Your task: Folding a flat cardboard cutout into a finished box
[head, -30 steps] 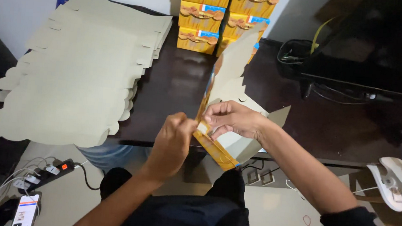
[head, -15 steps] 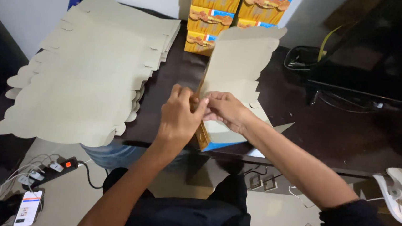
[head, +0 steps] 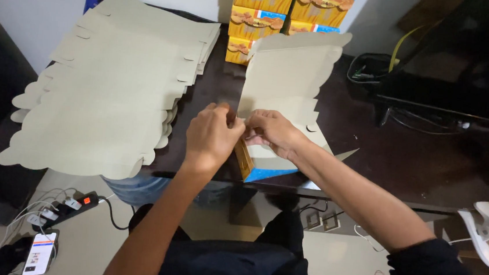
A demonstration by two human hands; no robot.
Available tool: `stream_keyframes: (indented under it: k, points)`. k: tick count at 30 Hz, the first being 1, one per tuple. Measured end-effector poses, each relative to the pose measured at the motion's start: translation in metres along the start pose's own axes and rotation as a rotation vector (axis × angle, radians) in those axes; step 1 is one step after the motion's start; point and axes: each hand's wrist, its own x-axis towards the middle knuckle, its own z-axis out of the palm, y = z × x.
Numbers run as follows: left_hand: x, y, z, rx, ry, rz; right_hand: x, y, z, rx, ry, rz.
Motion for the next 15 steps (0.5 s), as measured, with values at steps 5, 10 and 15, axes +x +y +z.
stream_keyframes:
  k: [5,10,15]
  points:
    - [0.006,0.000,0.009,-0.087,0.065,-0.089,0.005,0.005,-0.005,-0.003,0.018,0.006]
    - [0.014,-0.003,0.016,-0.052,0.087,-0.151,0.019,0.019,-0.012,0.015,0.022,0.017]
    - [0.017,-0.003,0.015,-0.116,0.089,-0.193,0.008,0.010,-0.003,0.059,0.031,0.046]
